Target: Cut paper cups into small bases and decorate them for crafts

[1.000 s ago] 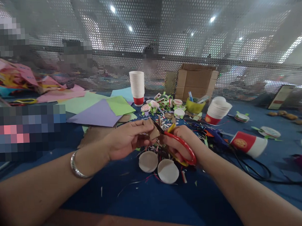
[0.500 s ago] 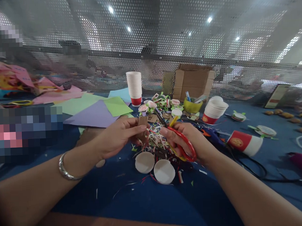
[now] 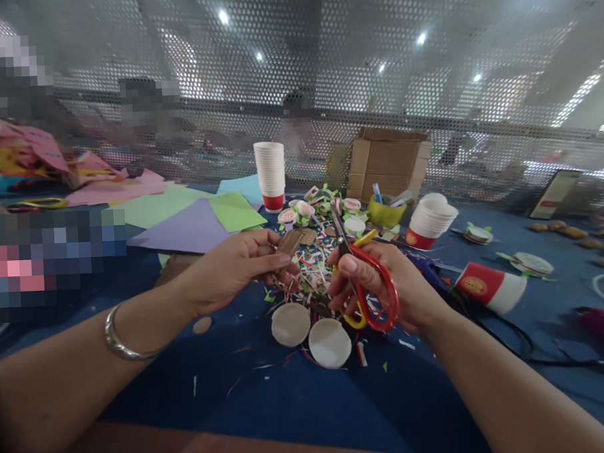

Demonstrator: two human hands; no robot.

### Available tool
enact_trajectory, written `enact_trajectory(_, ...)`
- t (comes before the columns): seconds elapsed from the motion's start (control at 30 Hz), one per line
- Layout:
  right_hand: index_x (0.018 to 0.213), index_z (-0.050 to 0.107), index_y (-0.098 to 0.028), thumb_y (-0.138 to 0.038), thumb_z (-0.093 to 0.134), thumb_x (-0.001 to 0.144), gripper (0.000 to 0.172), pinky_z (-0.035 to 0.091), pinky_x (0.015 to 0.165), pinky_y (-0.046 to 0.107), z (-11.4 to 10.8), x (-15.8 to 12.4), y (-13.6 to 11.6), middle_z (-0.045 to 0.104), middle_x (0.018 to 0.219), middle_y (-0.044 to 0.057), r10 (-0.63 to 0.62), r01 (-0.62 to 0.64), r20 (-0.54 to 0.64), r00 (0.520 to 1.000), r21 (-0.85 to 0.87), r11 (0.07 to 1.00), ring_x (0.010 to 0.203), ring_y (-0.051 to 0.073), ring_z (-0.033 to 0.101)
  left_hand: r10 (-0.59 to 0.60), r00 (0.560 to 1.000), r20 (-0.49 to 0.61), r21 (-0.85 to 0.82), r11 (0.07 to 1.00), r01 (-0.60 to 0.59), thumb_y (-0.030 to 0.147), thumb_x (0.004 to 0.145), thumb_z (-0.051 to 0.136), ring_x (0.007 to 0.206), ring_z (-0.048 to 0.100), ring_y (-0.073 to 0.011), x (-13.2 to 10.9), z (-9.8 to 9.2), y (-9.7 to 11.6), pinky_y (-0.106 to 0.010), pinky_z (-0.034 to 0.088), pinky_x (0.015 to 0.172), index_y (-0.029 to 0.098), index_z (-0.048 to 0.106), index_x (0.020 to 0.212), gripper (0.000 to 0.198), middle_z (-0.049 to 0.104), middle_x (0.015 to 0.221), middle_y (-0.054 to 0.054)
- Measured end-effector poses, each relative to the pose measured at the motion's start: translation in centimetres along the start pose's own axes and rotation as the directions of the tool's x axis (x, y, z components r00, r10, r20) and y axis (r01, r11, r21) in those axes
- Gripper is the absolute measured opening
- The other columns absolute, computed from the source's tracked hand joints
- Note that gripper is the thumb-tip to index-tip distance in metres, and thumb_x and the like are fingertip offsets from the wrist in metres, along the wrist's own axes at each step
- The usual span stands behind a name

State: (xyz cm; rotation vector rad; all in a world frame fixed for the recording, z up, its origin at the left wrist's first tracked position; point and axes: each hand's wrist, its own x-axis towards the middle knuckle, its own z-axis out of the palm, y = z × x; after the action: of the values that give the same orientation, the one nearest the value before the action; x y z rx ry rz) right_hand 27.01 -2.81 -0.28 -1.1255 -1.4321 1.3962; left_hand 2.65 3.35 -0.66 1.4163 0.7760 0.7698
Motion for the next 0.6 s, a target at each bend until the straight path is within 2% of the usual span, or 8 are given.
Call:
enact_trajectory(0.17, 0.104, 0.063, -0.020, -0.066, 0.079, 0.075, 0.057, 0.059, 0.059, 0.025, -0.5, 0.3, 0.7, 0.076, 0.085, 0.009, -0.048, 0.047, 0.021, 0.999, 0.025, 0.999, 0.075, 0.024, 0.078, 0.021, 0.999, -0.038, 0.020, 1.000, -0.021, 0.025, 0.087, 0.074, 0.072, 0.066, -0.0096, -0.1, -0.1, 0.3, -0.024, 0.047, 0.069, 0.013, 0.071, 0.101, 0.018, 0.079, 0.093, -0.007)
enact_trajectory(0.33, 0.108, 0.067, -0.020, -0.072, 0.069, 0.081, 0.059, 0.060, 0.074, 0.032, -0.8, 0.4, 1.1, 0.074, 0.099, 0.011, -0.129, 0.132, 0.174, 0.976, -0.003, 0.991, 0.083, 0.024, 0.075, 0.030, 0.998, -0.046, 0.036, 0.999, -0.028, 0.023, 0.088, 0.073, 0.071, 0.063, -0.0086, 0.0, 0.0, 0.2, -0.023, 0.046, 0.068, 0.012, 0.075, 0.104, 0.020, 0.078, 0.092, -0.006)
enact_trajectory(0.4, 0.100, 0.068, -0.019, -0.068, 0.069, 0.083, 0.052, 0.057, 0.068, 0.030, -0.6, 0.3, 0.8, 0.072, 0.088, 0.008, -0.106, 0.127, 0.169, 0.980, -0.120, 0.985, 0.074, 0.021, 0.071, 0.035, 0.998, -0.049, 0.033, 0.999, -0.033, 0.023, 0.087, 0.073, 0.072, 0.062, -0.0088, 0.0, 0.1, 0.3, -0.023, 0.045, 0.067, 0.013, 0.076, 0.107, 0.022, 0.077, 0.092, -0.006)
enact_trajectory(0.47, 0.093, 0.069, -0.018, -0.066, 0.070, 0.084, 0.049, 0.052, 0.059, 0.027, -0.2, 0.2, 0.3, 0.069, 0.076, 0.005, -0.048, 0.079, 0.107, 0.993, -0.313, 0.947, 0.064, 0.018, 0.066, 0.033, 0.998, -0.055, 0.013, 0.999, -0.032, 0.021, 0.087, 0.073, 0.076, 0.064, -0.0099, 0.0, 0.2, 0.4, -0.023, 0.047, 0.070, 0.013, 0.077, 0.107, 0.022, 0.077, 0.091, -0.006)
enact_trajectory(0.53, 0.093, 0.069, -0.019, -0.064, 0.073, 0.081, 0.047, 0.048, 0.053, 0.026, 0.1, 0.2, 0.0, 0.066, 0.072, 0.002, 0.003, 0.016, 0.039, 0.999, -0.459, 0.888, 0.058, 0.016, 0.061, 0.023, 0.997, -0.067, -0.009, 1.000, -0.024, 0.019, 0.087, 0.072, 0.079, 0.066, -0.0115, -0.1, 0.4, 0.6, -0.024, 0.049, 0.073, 0.013, 0.077, 0.104, 0.019, 0.076, 0.089, -0.005)
enact_trajectory(0.6, 0.094, 0.067, -0.021, -0.060, 0.076, 0.079, 0.043, 0.046, 0.051, 0.025, 0.4, 0.2, 0.0, 0.064, 0.073, 0.000, 0.026, -0.012, 0.019, 0.999, -0.517, 0.856, 0.058, 0.016, 0.059, 0.021, 0.997, -0.079, -0.020, 1.000, -0.023, 0.020, 0.086, 0.074, 0.078, 0.067, -0.0124, -0.2, 0.5, 0.7, -0.025, 0.050, 0.073, 0.012, 0.077, 0.096, 0.013, 0.075, 0.084, -0.005)
